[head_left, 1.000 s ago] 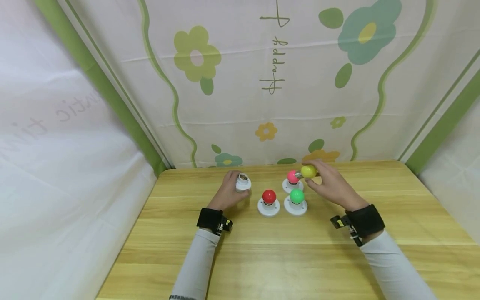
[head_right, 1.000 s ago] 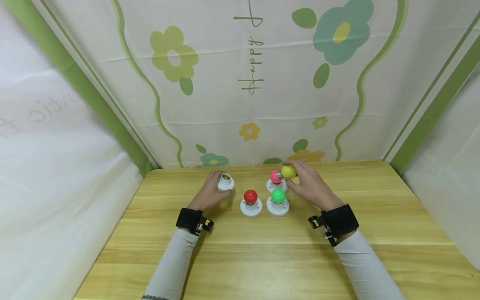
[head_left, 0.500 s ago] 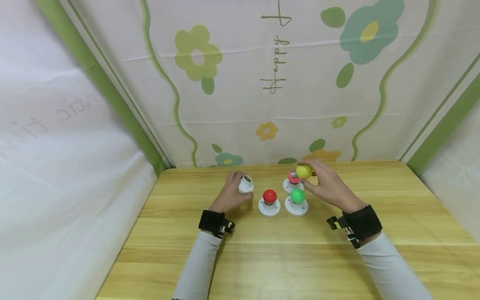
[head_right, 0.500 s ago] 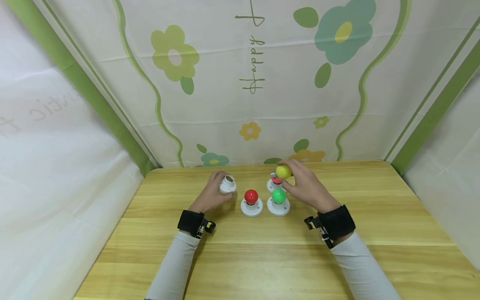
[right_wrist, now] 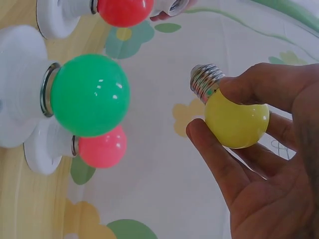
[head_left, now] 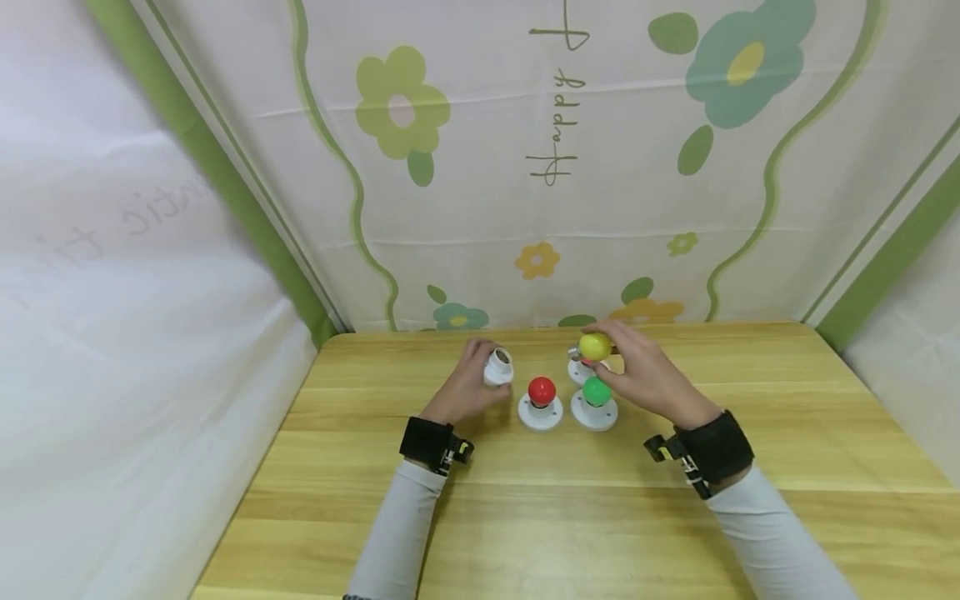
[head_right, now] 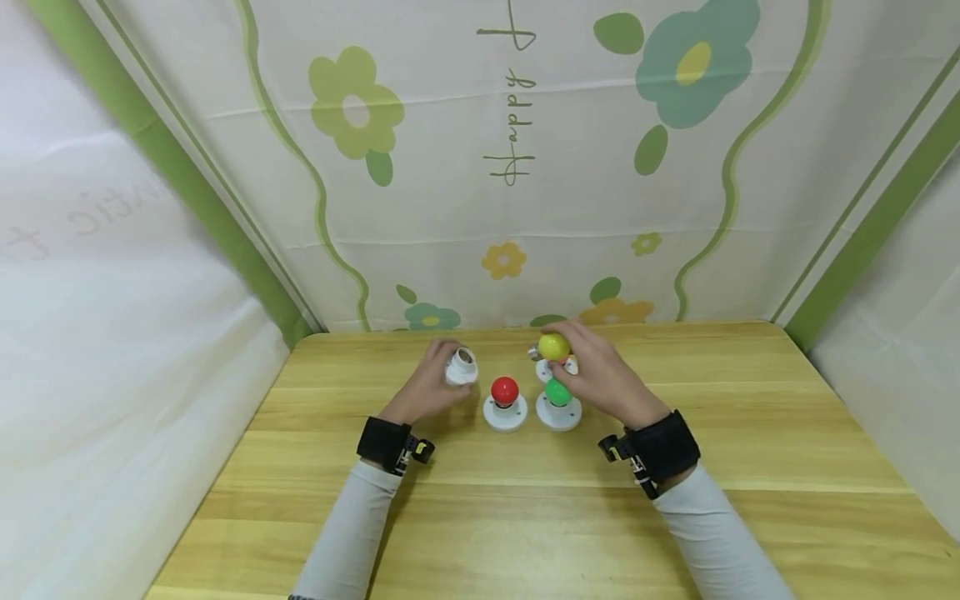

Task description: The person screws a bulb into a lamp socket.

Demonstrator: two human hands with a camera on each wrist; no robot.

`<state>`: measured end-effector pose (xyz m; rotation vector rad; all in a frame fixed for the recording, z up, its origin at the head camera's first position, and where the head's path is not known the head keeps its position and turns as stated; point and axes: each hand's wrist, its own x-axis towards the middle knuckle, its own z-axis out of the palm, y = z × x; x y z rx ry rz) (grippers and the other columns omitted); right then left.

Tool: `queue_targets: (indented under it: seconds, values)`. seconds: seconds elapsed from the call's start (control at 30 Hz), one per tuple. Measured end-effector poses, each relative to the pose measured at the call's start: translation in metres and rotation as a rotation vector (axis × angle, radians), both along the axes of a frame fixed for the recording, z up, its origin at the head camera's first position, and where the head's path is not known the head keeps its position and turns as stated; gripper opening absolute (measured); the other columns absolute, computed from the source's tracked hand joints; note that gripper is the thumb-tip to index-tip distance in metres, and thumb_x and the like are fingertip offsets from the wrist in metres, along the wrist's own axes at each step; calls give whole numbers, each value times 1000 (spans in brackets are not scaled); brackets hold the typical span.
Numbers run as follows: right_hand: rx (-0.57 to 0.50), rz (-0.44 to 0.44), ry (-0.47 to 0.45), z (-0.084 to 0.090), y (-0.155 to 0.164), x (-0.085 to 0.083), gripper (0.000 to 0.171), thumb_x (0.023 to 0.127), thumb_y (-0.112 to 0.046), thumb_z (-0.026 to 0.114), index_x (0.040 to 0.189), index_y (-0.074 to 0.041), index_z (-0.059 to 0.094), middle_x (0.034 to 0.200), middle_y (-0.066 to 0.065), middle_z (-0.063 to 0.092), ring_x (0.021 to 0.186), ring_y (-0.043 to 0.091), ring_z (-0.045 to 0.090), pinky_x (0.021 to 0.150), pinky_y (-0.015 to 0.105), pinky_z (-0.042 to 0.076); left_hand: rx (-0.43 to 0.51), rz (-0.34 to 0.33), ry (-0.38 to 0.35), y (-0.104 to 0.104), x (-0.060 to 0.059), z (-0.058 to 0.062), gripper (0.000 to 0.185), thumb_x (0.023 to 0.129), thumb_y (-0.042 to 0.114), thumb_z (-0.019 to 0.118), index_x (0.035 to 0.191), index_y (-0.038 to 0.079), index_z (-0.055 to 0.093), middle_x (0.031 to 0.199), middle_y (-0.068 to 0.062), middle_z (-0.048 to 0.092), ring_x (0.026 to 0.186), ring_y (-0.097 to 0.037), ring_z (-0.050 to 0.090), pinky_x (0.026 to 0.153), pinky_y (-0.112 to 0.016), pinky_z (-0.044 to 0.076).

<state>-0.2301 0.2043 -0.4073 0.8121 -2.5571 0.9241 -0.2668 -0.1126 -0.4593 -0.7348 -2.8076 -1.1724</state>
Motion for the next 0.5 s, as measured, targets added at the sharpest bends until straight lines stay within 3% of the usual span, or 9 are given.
queue_targets:
  seconds: [0.5]
  values:
    - [2, 62, 77, 3, -11, 5, 55, 90, 0, 82, 139, -5, 59, 129, 9, 67, 107, 22, 69, 86, 43, 62, -12, -47, 50, 6, 10, 15, 69, 89, 19, 82, 148, 0, 51, 150, -18, 45, 132, -32, 54, 113, -47, 51]
